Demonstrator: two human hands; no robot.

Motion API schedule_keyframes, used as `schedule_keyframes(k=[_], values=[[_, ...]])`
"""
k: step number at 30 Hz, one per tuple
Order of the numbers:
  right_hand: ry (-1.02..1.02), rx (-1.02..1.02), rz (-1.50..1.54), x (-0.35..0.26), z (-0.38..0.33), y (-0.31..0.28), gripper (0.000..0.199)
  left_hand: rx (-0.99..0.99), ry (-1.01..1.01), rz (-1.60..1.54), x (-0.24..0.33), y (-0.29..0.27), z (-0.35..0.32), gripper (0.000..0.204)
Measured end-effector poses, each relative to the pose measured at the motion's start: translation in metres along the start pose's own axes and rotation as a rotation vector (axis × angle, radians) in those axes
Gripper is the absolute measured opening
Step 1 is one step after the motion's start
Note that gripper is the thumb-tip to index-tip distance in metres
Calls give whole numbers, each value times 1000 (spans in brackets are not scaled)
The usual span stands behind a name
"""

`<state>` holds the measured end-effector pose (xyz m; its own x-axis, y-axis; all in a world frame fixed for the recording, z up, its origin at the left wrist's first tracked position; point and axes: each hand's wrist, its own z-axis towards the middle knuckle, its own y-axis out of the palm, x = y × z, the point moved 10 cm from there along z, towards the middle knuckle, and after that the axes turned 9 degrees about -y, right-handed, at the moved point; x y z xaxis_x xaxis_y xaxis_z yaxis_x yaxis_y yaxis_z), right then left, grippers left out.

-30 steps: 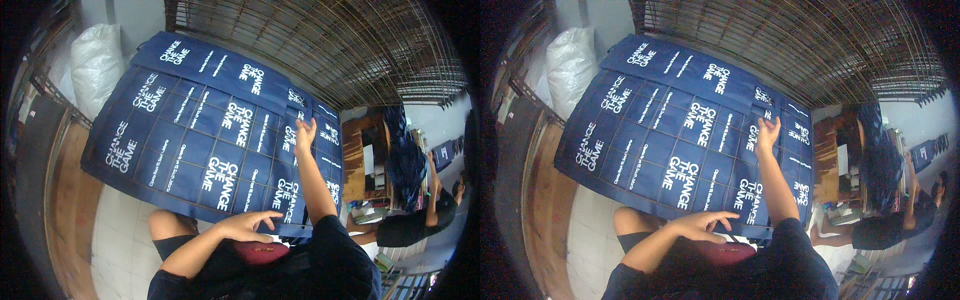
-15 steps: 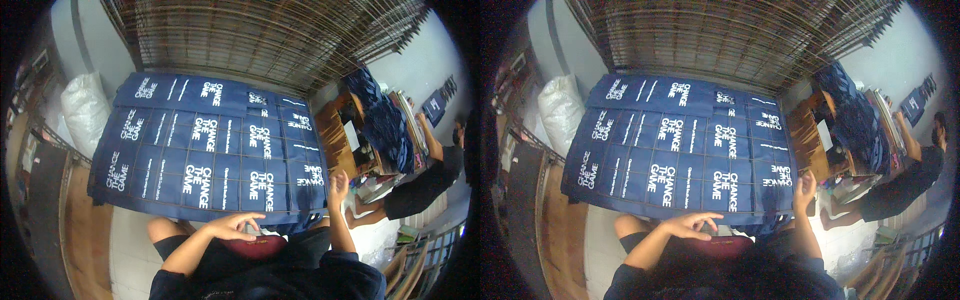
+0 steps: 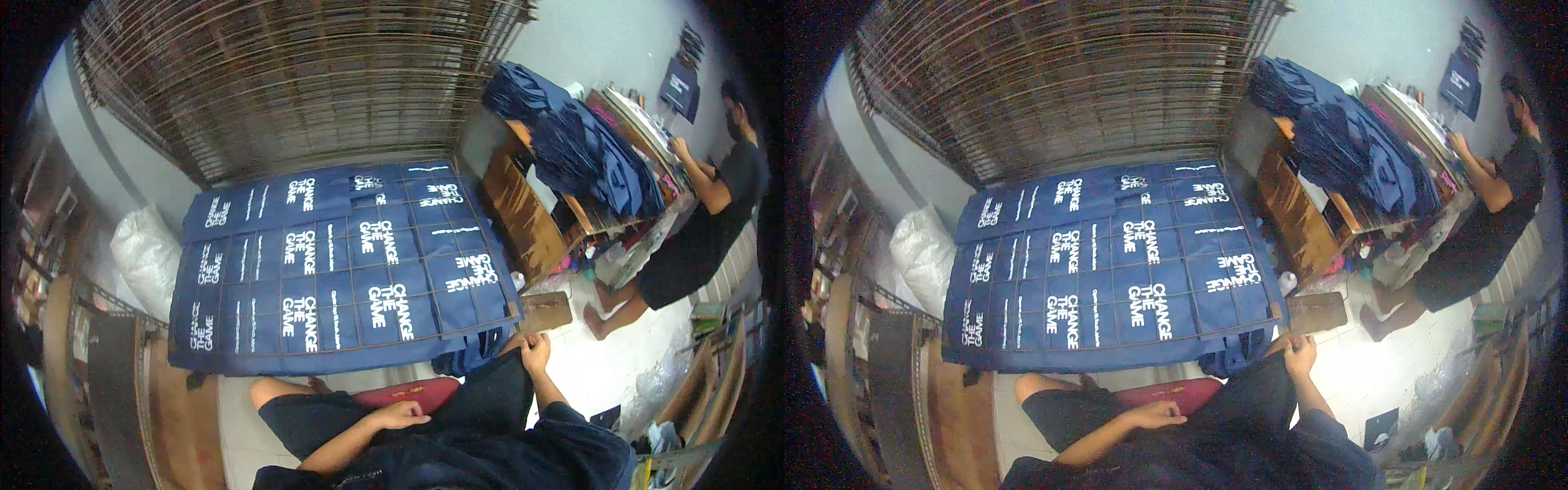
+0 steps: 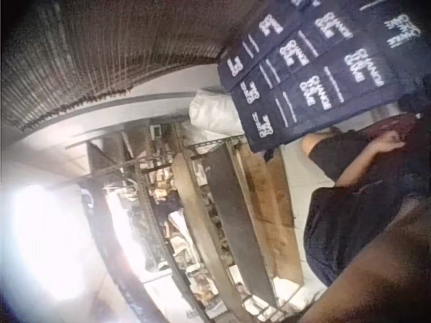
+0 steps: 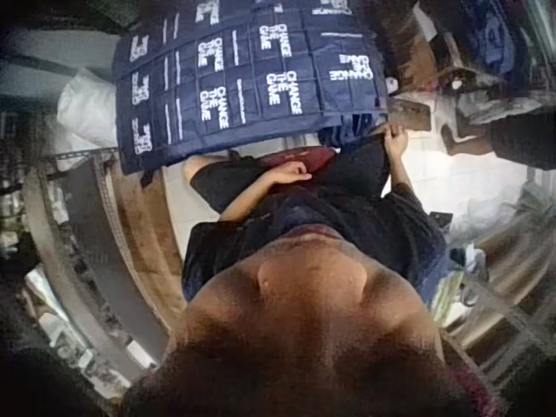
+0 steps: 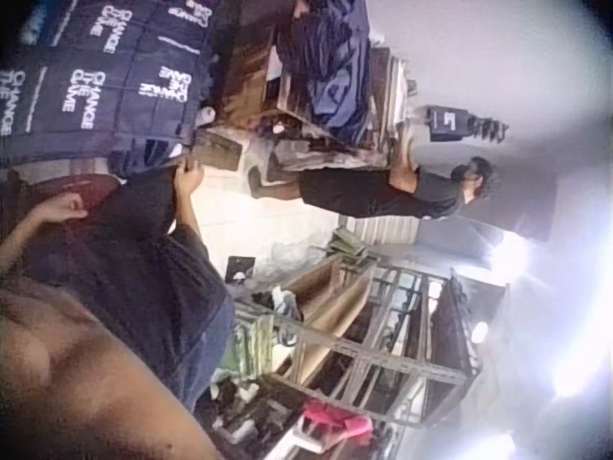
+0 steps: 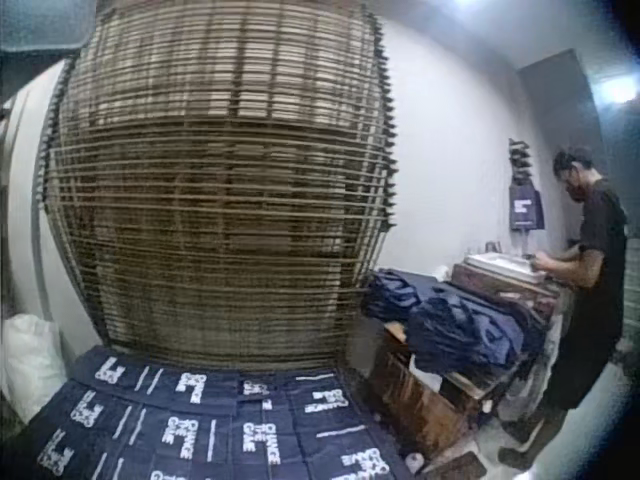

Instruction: The person folds blue tote bags with 'CHANGE THE GAME' text on a table, aligning edges and stacking them. Another person nearby also folds similar bags. The camera wearer repeatedly picks up, folds, and stacks the bags.

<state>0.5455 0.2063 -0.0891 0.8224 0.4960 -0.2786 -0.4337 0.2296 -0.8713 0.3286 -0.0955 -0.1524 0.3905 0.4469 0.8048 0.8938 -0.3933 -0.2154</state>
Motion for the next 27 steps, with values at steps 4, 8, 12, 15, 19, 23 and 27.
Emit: schedule_keyframes(k=[4,8,12,15,19,23,27], values=[[140,-30,332,18,5,4,21,159,72,197,-26,-10,30,46],[719,83,1552,76,-6,49,35,-11,-157,-91,-45,-6,30,48],[606,5,2189,58,8,26,43,14,-225,-54,-36,-11,25,48],[602,-253,2309,41,1,24,44,31,-236,-77,-48,-12,27,48],[321,-698,2224,38,-8,22,44,39,-275,-114,-39,-14,24,46],[150,-944,1997,41,26,1,51,51,-317,-95,-38,-16,22,42],[272,-451,1710,40,155,-100,85,70,-302,-169,-44,-14,18,39]])
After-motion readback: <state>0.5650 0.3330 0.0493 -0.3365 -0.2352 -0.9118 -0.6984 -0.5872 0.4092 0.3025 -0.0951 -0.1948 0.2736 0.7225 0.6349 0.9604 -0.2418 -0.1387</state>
